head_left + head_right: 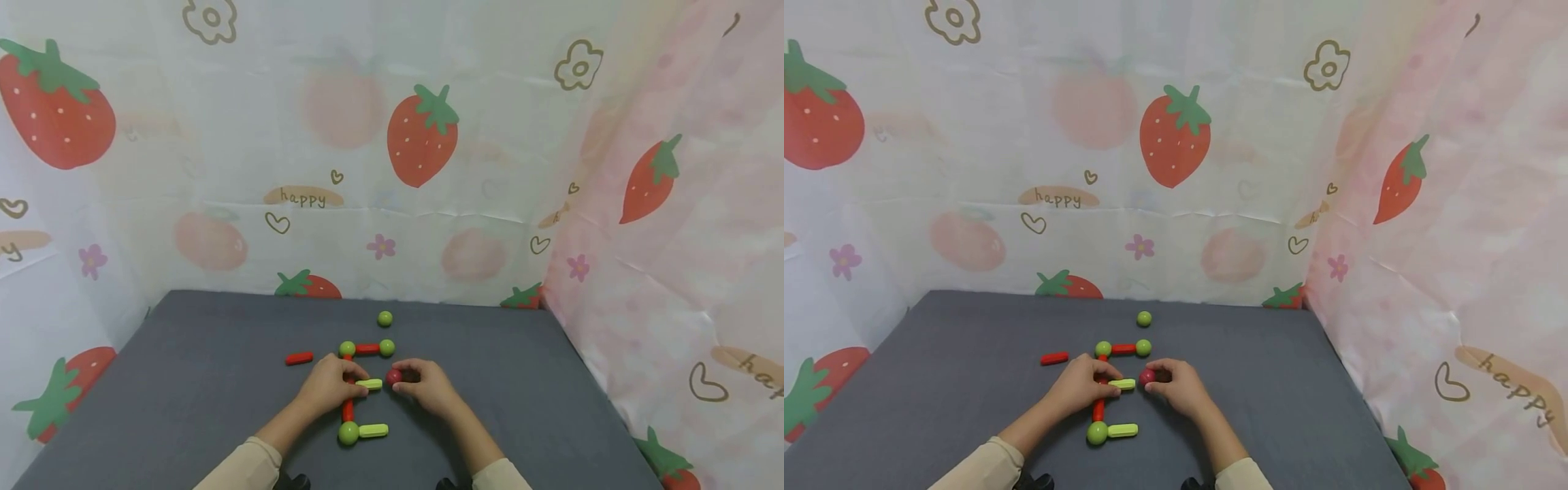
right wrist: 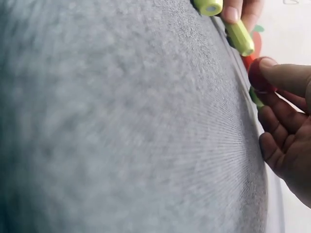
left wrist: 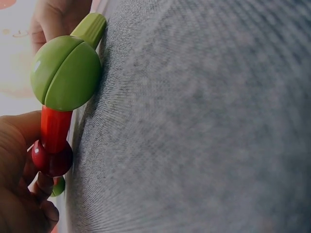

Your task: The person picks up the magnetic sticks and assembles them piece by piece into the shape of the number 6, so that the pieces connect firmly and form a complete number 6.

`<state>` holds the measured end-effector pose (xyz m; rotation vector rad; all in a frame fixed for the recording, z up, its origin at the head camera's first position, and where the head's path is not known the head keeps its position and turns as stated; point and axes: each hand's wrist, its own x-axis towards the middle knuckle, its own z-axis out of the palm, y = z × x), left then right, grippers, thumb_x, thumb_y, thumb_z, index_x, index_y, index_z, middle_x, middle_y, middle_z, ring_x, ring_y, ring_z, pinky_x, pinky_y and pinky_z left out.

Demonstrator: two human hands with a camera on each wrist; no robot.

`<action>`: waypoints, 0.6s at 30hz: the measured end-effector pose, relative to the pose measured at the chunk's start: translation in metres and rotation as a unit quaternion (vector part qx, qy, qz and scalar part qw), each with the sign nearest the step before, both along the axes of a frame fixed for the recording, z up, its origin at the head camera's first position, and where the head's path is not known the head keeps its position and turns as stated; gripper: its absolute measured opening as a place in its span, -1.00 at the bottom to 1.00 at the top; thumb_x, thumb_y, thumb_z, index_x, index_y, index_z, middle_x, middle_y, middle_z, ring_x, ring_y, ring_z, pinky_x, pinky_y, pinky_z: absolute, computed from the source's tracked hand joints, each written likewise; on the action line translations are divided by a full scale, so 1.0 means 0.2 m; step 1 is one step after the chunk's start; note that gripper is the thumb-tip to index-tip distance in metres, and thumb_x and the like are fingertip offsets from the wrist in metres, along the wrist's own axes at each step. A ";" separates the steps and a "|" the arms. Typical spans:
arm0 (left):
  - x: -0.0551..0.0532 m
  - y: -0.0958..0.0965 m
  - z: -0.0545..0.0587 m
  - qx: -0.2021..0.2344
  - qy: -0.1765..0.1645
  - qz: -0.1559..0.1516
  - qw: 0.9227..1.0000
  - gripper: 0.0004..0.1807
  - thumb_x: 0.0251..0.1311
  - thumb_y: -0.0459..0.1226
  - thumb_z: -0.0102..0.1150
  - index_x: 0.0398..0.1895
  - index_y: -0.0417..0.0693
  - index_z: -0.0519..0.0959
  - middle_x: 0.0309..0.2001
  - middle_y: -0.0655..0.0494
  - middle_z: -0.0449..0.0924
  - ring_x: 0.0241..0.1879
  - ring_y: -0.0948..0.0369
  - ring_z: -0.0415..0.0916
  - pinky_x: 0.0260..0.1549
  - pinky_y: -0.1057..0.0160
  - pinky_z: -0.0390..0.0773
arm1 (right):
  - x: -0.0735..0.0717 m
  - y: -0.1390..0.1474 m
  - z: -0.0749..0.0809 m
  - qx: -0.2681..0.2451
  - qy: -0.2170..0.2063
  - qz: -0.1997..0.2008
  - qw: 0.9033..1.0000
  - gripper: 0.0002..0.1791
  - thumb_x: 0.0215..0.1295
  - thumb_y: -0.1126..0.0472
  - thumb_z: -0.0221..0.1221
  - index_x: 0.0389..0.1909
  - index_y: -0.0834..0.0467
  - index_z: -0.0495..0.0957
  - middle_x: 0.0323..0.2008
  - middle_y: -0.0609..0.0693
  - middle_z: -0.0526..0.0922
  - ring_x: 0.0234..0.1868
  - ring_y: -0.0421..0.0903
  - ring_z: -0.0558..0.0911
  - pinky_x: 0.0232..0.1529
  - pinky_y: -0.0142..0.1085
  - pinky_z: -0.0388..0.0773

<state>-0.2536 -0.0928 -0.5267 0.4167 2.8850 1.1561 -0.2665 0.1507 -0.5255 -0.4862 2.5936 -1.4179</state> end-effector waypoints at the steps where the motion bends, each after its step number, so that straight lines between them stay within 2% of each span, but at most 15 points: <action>1: 0.00 0.00 0.00 0.000 0.003 -0.001 1.000 -0.82 -0.07 -0.04 0.49 -0.34 0.41 0.73 -0.36 0.29 0.56 -0.31 0.25 0.32 -0.37 0.27 0.38 | 0.00 0.00 0.00 0.001 -0.001 0.003 1.000 -0.60 0.13 0.12 0.39 0.01 0.05 0.64 -0.12 -0.03 0.73 -0.11 -0.18 0.66 -0.13 -0.33 0.56; 7: 0.00 0.01 -0.01 -0.001 0.004 -0.002 1.000 -0.82 -0.06 -0.03 0.49 -0.34 0.41 0.72 -0.38 0.32 0.56 -0.33 0.25 0.31 -0.38 0.29 0.36 | 0.01 -0.01 -0.01 0.018 -0.014 0.012 1.000 -0.59 0.13 0.12 0.39 0.03 0.04 0.64 -0.11 -0.08 0.72 -0.10 -0.19 0.65 -0.11 -0.27 0.55; 18: 0.00 0.01 0.01 -0.025 0.001 -0.013 1.000 -0.82 -0.02 -0.04 0.47 -0.29 0.37 0.73 -0.37 0.34 0.57 -0.31 0.25 0.32 -0.37 0.27 0.38 | 0.00 -0.01 -0.01 0.021 -0.027 0.020 0.999 -0.61 0.13 0.08 0.39 0.02 -0.02 0.64 -0.14 -0.11 0.70 -0.16 -0.19 0.61 -0.15 -0.26 0.52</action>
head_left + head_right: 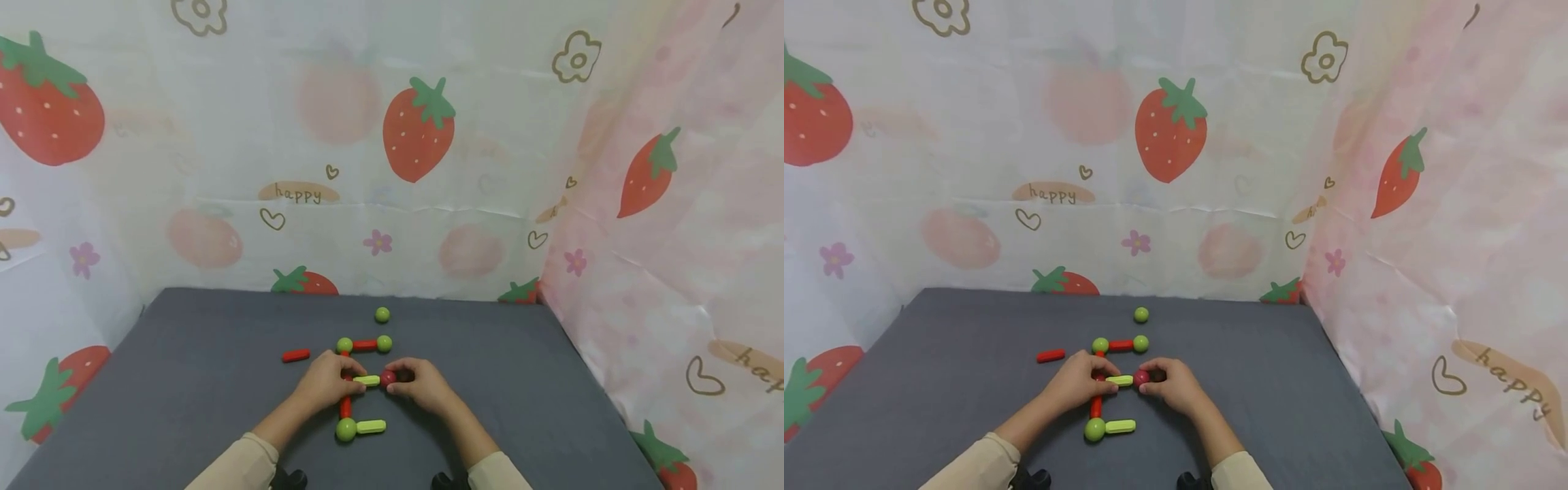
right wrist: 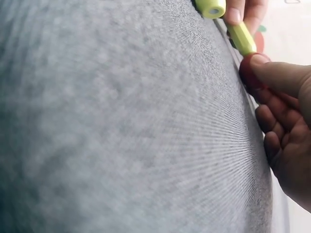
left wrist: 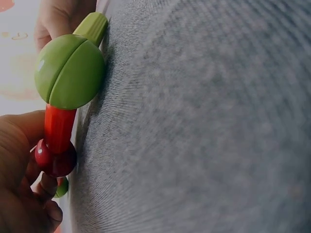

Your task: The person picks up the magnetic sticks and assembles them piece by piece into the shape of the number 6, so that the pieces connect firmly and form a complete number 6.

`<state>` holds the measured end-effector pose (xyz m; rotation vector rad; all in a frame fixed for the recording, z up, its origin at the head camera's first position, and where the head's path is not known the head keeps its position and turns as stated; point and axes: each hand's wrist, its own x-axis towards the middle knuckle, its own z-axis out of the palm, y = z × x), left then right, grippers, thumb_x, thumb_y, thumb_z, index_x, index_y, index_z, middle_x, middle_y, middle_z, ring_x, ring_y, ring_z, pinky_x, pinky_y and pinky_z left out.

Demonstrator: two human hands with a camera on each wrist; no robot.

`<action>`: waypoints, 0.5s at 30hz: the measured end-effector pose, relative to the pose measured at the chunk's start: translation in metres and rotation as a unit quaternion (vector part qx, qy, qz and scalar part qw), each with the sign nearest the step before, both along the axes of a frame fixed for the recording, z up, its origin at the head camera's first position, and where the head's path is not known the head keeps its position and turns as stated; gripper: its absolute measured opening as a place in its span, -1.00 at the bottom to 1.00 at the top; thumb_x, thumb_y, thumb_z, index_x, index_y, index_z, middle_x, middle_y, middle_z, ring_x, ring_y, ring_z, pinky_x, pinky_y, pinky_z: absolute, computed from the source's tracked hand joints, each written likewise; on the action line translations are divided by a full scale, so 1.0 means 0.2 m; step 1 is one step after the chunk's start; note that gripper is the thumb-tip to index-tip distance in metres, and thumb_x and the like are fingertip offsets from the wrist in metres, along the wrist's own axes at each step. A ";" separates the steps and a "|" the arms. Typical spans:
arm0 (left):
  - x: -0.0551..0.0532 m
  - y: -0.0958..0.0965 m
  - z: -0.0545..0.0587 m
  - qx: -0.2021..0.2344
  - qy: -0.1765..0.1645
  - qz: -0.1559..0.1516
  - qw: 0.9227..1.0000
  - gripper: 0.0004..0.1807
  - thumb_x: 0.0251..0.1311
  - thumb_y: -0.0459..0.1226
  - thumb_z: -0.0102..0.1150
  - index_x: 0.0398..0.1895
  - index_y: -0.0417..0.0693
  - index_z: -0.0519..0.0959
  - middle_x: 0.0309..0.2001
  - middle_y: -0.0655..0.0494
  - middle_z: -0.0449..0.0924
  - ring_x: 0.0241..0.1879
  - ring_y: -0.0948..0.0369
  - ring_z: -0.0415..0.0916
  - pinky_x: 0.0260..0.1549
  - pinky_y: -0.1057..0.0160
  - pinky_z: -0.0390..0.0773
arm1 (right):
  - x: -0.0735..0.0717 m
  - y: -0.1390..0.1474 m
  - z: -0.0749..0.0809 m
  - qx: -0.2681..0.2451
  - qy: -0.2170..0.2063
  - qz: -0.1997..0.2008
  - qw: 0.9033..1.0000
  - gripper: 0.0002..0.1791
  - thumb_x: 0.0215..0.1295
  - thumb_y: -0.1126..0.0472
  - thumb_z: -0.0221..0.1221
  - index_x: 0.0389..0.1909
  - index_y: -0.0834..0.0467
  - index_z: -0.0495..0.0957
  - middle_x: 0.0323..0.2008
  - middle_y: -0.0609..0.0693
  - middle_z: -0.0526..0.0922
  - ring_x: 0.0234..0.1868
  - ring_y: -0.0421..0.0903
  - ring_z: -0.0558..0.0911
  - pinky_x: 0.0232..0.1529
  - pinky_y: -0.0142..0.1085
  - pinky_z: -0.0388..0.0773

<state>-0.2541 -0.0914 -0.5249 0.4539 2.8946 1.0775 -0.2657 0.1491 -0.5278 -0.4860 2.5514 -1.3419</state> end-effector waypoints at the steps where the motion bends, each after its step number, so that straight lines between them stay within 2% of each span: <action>1: 0.00 0.00 0.00 -0.002 0.000 -0.002 1.000 -0.82 -0.01 -0.04 0.46 -0.29 0.37 0.72 -0.38 0.34 0.55 -0.32 0.26 0.31 -0.38 0.27 0.38 | 0.00 0.00 0.00 0.001 0.000 0.000 1.000 -0.61 0.13 0.07 0.39 0.01 -0.04 0.64 -0.14 -0.12 0.69 -0.16 -0.19 0.60 -0.14 -0.27 0.52; 4: 0.00 -0.01 0.01 -0.001 -0.005 -0.010 1.000 -0.82 0.01 -0.04 0.45 -0.27 0.35 0.73 -0.39 0.33 0.53 -0.33 0.26 0.31 -0.39 0.28 0.38 | 0.00 0.00 0.00 0.005 0.001 -0.002 1.000 -0.62 0.12 0.06 0.40 0.00 -0.07 0.65 -0.14 -0.14 0.69 -0.17 -0.20 0.59 -0.14 -0.27 0.51; 10: 0.00 -0.05 0.06 0.034 -0.014 -0.045 0.998 -0.80 0.09 -0.10 0.40 -0.19 0.17 0.73 -0.34 0.35 0.64 -0.36 0.35 0.50 -0.37 0.30 0.50 | 0.00 0.00 -0.01 0.006 0.002 -0.002 1.000 -0.61 0.11 0.06 0.40 0.00 -0.08 0.65 -0.15 -0.12 0.70 -0.19 -0.21 0.60 -0.14 -0.30 0.50; 12: 0.00 -0.06 0.08 0.038 -0.015 -0.045 0.998 -0.78 0.10 -0.12 0.40 -0.17 0.14 0.73 -0.32 0.35 0.66 -0.36 0.35 0.51 -0.36 0.29 0.51 | 0.00 0.00 -0.01 0.003 0.002 -0.001 1.000 -0.61 0.11 0.06 0.41 0.00 -0.06 0.66 -0.15 -0.11 0.70 -0.19 -0.21 0.59 -0.14 -0.29 0.50; 15: 0.00 -0.09 0.11 0.027 -0.015 -0.028 0.999 -0.77 0.10 -0.11 0.39 -0.15 0.17 0.72 -0.31 0.36 0.63 -0.34 0.29 0.43 -0.38 0.27 0.45 | -0.01 0.01 -0.01 0.002 0.004 -0.002 1.000 -0.61 0.10 0.06 0.42 -0.01 -0.05 0.66 -0.16 -0.10 0.70 -0.20 -0.20 0.58 -0.15 -0.29 0.49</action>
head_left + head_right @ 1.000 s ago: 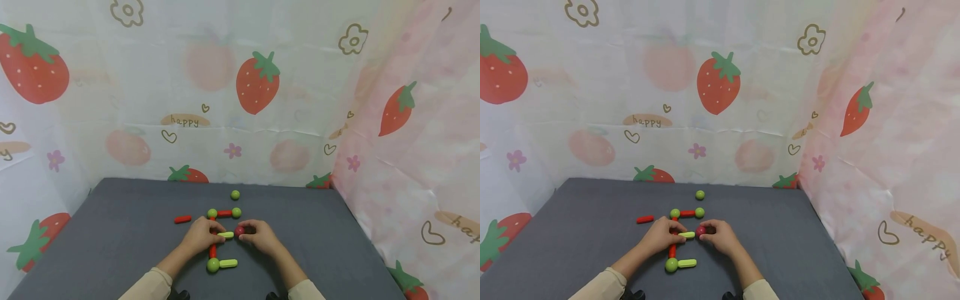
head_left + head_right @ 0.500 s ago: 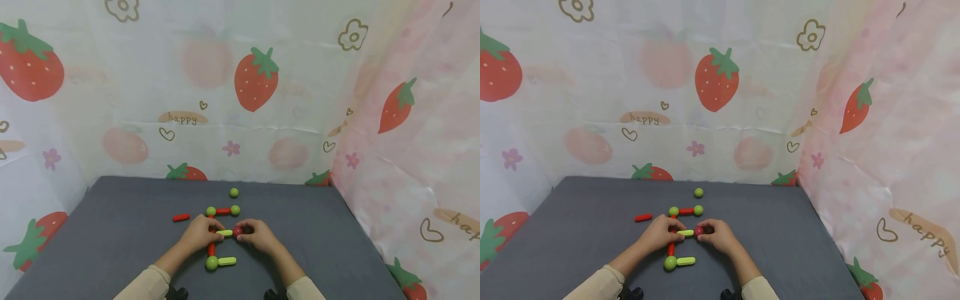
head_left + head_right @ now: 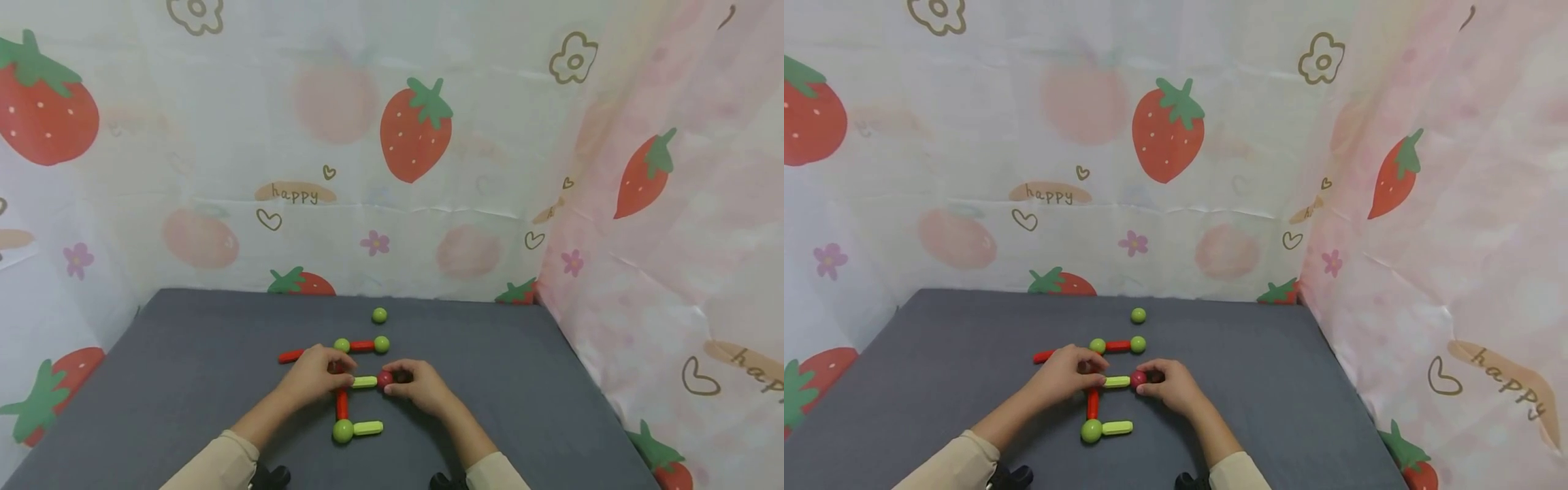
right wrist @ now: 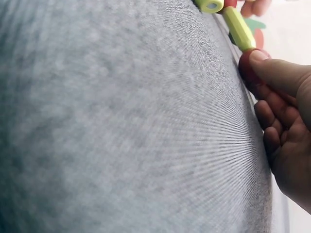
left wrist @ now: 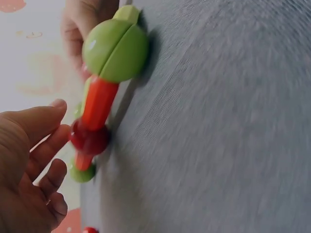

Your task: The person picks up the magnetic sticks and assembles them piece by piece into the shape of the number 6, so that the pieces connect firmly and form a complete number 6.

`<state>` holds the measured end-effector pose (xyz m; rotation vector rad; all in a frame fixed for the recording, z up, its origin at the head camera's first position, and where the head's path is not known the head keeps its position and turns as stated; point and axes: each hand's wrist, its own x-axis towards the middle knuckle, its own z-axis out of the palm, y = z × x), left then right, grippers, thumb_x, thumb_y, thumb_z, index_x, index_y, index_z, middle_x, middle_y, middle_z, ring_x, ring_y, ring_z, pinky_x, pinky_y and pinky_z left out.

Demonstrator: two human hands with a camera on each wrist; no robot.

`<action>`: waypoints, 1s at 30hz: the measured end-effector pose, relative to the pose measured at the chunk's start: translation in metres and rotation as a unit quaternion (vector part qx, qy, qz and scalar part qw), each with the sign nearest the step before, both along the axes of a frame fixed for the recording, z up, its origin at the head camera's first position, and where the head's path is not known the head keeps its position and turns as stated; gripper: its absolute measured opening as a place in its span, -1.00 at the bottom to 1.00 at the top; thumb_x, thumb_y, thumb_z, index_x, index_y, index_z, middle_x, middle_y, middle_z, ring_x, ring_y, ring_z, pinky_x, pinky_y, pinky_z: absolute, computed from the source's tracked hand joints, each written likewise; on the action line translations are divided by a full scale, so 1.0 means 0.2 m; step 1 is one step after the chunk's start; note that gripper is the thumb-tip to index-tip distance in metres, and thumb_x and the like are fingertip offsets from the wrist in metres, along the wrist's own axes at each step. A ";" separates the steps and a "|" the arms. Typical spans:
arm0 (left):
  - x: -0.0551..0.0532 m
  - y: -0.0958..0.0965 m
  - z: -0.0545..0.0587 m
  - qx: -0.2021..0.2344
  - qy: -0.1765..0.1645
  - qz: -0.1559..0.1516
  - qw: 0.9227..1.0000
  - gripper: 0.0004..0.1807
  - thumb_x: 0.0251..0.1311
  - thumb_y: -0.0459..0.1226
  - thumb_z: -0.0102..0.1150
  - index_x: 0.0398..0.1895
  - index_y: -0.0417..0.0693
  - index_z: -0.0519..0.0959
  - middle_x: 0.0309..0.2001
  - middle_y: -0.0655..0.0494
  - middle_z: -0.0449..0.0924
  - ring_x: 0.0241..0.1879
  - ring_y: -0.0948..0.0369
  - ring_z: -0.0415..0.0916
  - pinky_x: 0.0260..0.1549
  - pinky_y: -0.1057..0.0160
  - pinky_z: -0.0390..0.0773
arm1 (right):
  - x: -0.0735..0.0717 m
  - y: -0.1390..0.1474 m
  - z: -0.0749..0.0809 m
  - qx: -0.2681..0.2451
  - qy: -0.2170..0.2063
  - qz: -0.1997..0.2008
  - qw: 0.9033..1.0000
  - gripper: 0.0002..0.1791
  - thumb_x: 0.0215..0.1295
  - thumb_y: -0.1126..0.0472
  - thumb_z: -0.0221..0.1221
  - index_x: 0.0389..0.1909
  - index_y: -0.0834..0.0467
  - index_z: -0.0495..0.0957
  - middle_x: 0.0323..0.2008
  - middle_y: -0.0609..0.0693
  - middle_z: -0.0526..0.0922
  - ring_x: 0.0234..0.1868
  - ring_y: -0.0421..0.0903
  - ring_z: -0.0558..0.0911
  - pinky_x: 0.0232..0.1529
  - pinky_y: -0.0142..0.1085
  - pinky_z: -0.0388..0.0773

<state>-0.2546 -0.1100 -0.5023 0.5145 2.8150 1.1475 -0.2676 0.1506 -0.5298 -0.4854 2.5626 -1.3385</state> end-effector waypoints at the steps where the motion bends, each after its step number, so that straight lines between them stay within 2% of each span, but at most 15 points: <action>1: 0.00 -0.01 0.01 -0.002 0.004 0.005 1.000 -0.77 0.10 -0.12 0.40 -0.14 0.17 0.72 -0.30 0.35 0.63 -0.33 0.27 0.40 -0.38 0.26 0.43 | 0.00 0.00 0.00 0.001 0.001 0.000 1.000 -0.60 0.09 0.06 0.42 -0.01 -0.05 0.66 -0.15 -0.10 0.70 -0.20 -0.21 0.58 -0.15 -0.30 0.49; 6: 0.01 -0.10 0.05 -0.012 0.030 0.033 0.999 -0.77 0.08 -0.12 0.42 -0.17 0.18 0.72 -0.26 0.38 0.66 -0.27 0.21 0.36 -0.29 0.22 0.36 | -0.01 0.00 0.00 0.008 0.001 0.001 1.000 -0.60 0.08 0.07 0.42 0.00 -0.06 0.66 -0.16 -0.11 0.70 -0.21 -0.21 0.56 -0.17 -0.30 0.48; 11: -0.01 -0.22 0.05 -0.015 0.048 0.043 0.998 -0.78 0.10 -0.14 0.40 -0.16 0.17 0.71 -0.22 0.36 0.66 -0.18 0.18 0.46 -0.19 0.17 0.47 | -0.02 0.01 -0.01 0.002 0.009 0.003 1.000 -0.60 0.08 0.08 0.43 -0.01 -0.05 0.67 -0.17 -0.10 0.70 -0.21 -0.20 0.56 -0.17 -0.30 0.48; 15: -0.02 -0.32 0.02 -0.014 0.053 0.045 0.997 -0.74 0.11 -0.14 0.40 -0.11 0.13 0.70 -0.17 0.29 0.67 -0.11 0.16 0.55 -0.14 0.13 0.56 | -0.02 0.01 -0.03 0.000 0.010 0.004 1.000 -0.60 0.08 0.07 0.43 -0.01 -0.04 0.67 -0.17 -0.10 0.70 -0.22 -0.22 0.55 -0.18 -0.33 0.47; 20: -0.06 -0.43 -0.02 -0.011 0.049 0.060 0.997 -0.69 0.10 -0.17 0.40 -0.06 0.05 0.68 -0.14 0.17 0.70 -0.15 0.18 0.60 -0.24 0.18 0.59 | -0.01 0.01 -0.03 -0.005 -0.001 0.000 1.000 -0.60 0.07 0.06 0.43 -0.02 -0.07 0.67 -0.16 -0.12 0.70 -0.20 -0.21 0.56 -0.16 -0.32 0.48; 22: -0.08 -0.47 -0.03 -0.016 0.049 0.071 0.996 -0.66 0.10 -0.17 0.40 -0.02 0.02 0.67 -0.11 0.13 0.70 -0.15 0.16 0.62 -0.14 0.10 0.59 | -0.01 0.01 -0.02 -0.007 -0.003 0.000 1.000 -0.60 0.07 0.07 0.43 -0.01 -0.06 0.67 -0.15 -0.11 0.70 -0.19 -0.20 0.56 -0.15 -0.30 0.48; 26: -0.11 -0.53 -0.06 -0.032 0.050 0.091 0.994 -0.60 0.09 -0.14 0.40 0.02 0.02 0.65 -0.05 0.08 0.69 -0.08 0.10 0.58 -0.02 -0.05 0.51 | -0.01 0.01 -0.02 -0.009 -0.005 0.003 1.000 -0.59 0.08 0.06 0.43 0.00 -0.06 0.66 -0.13 -0.09 0.70 -0.17 -0.22 0.58 -0.14 -0.32 0.49; 30: -0.13 -0.57 -0.08 -0.043 0.052 0.092 0.994 -0.60 0.06 -0.12 0.42 0.00 0.01 0.65 -0.05 0.06 0.68 -0.01 0.03 0.49 -0.03 -0.07 0.48 | -0.01 0.01 -0.02 -0.010 -0.007 0.005 1.000 -0.58 0.07 0.06 0.43 0.00 -0.06 0.66 -0.12 -0.11 0.70 -0.17 -0.23 0.59 -0.14 -0.32 0.51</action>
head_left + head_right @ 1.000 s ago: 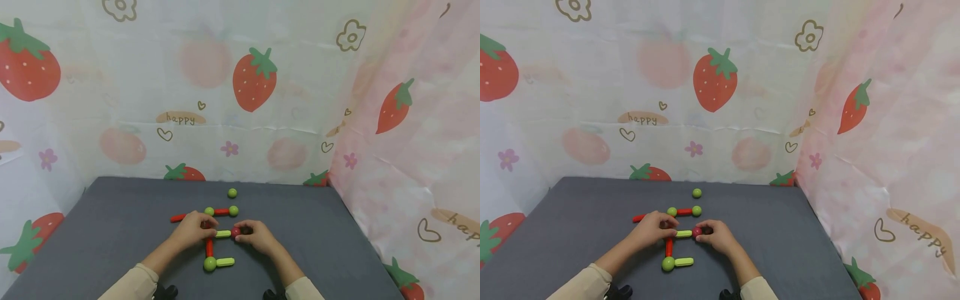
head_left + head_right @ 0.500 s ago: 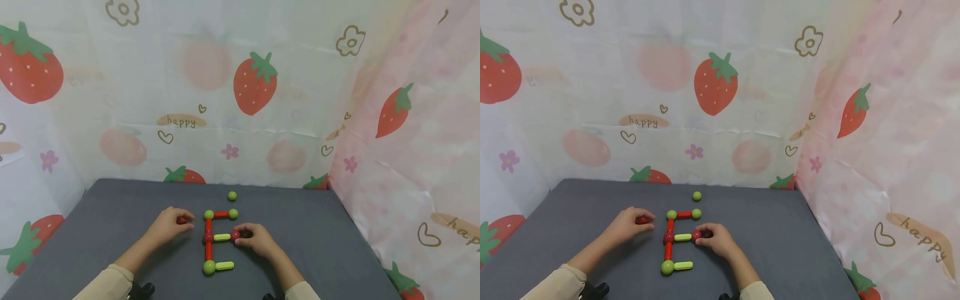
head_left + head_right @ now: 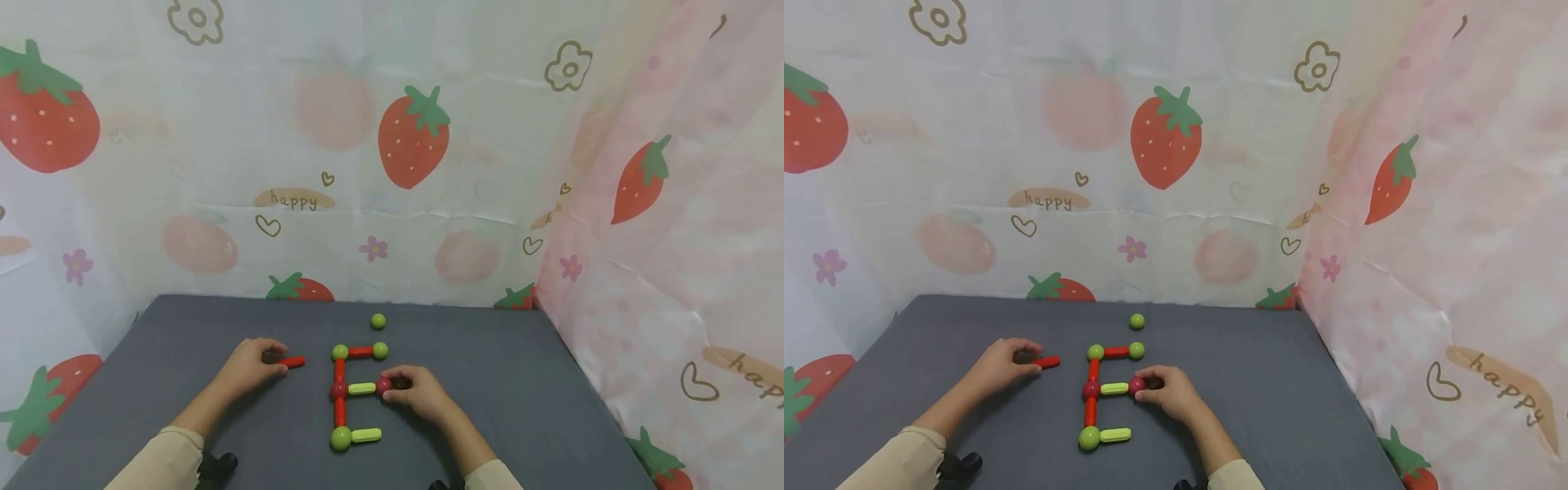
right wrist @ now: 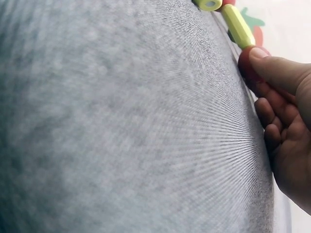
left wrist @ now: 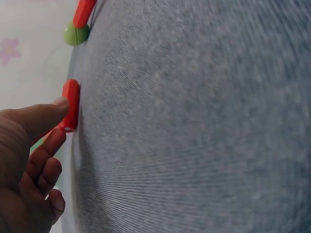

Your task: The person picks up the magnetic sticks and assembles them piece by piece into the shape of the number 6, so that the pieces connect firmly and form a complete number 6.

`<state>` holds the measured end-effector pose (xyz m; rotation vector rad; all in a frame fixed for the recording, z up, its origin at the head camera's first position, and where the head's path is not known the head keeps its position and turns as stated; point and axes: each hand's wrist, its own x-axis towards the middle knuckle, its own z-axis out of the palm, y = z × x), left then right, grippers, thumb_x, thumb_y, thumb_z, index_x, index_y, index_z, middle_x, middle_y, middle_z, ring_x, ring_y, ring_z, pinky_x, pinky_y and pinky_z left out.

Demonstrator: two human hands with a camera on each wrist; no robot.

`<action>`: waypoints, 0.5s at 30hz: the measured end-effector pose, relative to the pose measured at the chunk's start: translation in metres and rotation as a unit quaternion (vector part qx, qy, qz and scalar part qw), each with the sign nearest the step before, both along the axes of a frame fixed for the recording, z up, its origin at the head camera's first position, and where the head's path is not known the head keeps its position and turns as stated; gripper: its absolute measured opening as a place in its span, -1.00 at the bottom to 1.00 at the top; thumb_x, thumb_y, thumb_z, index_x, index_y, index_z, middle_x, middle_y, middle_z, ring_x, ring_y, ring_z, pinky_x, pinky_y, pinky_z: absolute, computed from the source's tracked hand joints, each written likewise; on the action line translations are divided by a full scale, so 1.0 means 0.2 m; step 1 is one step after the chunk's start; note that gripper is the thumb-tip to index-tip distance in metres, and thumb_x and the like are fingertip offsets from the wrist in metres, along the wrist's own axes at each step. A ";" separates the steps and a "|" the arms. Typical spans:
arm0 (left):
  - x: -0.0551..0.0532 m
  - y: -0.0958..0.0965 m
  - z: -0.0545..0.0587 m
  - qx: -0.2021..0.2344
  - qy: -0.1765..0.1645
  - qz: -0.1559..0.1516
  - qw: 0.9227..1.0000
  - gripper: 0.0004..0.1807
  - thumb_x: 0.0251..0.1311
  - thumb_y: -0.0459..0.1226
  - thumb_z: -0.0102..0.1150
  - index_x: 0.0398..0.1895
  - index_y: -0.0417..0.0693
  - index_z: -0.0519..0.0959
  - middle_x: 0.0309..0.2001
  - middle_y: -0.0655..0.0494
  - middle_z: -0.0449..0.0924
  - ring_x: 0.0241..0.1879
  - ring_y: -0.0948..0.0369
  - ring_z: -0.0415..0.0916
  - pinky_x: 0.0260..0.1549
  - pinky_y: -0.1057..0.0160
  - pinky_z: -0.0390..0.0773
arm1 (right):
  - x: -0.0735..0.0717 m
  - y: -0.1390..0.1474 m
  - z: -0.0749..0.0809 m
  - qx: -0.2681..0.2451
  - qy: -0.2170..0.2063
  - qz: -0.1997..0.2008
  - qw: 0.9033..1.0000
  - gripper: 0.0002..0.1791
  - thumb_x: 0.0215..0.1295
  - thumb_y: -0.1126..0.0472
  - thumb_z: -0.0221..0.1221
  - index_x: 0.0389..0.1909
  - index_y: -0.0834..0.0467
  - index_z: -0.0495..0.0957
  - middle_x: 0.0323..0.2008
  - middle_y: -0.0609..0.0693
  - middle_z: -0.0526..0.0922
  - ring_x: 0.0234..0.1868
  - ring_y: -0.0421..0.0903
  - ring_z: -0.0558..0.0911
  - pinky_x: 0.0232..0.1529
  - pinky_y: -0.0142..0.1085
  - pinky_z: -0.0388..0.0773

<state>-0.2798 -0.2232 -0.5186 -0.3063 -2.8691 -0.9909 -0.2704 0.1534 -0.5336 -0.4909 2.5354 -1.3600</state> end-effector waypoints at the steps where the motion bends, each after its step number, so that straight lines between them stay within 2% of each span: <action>1: 0.00 0.00 0.00 0.000 -0.002 0.000 1.000 -0.60 0.05 -0.12 0.43 -0.01 0.00 0.66 -0.05 0.06 0.68 0.01 0.02 0.49 -0.01 -0.08 0.46 | 0.00 0.00 0.00 -0.001 -0.001 -0.001 1.000 -0.58 0.07 0.06 0.43 0.00 -0.06 0.66 -0.12 -0.11 0.70 -0.17 -0.23 0.59 -0.14 -0.32 0.51; 7: -0.02 -0.01 -0.03 -0.014 -0.013 0.004 1.000 -0.64 0.04 -0.14 0.43 -0.06 0.01 0.68 -0.09 0.06 0.69 0.00 0.01 0.50 0.03 -0.09 0.43 | 0.00 0.00 -0.01 -0.005 -0.005 -0.004 1.000 -0.60 0.07 0.05 0.43 -0.01 -0.11 0.66 -0.14 -0.15 0.70 -0.17 -0.21 0.59 -0.12 -0.28 0.50; 15: -0.04 -0.01 -0.06 -0.027 -0.013 0.005 1.000 -0.70 0.05 -0.14 0.43 -0.12 0.08 0.70 -0.21 0.16 0.68 -0.11 0.12 0.48 -0.06 -0.03 0.43 | 0.00 0.00 -0.01 0.002 0.003 -0.005 1.000 -0.58 0.07 0.05 0.43 0.00 -0.10 0.66 -0.14 -0.15 0.70 -0.19 -0.23 0.58 -0.15 -0.33 0.49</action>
